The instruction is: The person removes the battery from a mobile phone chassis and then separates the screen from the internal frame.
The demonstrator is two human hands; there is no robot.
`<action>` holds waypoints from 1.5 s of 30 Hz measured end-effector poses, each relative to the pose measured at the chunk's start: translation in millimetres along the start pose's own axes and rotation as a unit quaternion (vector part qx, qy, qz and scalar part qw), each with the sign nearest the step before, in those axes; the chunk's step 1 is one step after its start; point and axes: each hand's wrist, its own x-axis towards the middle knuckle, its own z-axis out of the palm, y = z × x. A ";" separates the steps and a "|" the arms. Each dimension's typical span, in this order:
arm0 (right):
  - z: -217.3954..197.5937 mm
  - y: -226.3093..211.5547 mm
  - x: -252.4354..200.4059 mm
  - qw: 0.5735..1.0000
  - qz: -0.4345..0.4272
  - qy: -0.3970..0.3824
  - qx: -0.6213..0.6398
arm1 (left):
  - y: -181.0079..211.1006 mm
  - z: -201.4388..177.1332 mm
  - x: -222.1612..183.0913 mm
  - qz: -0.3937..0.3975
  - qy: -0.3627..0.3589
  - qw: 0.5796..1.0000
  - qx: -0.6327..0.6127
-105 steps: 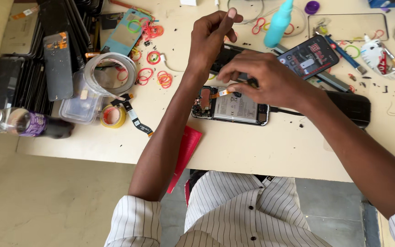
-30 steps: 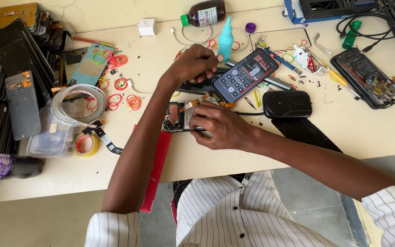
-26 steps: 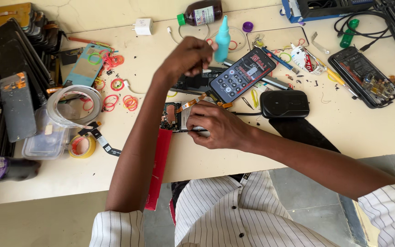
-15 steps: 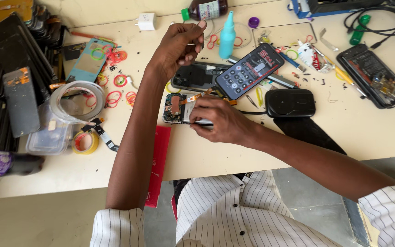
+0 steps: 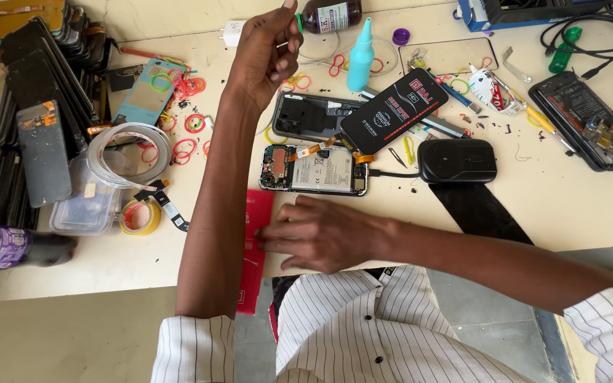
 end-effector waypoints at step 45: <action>-25.4 42.6 -25.9 0.994 0.071 0.080 0.019 | -23.6 10.9 -89.6 -0.053 0.012 0.706 0.706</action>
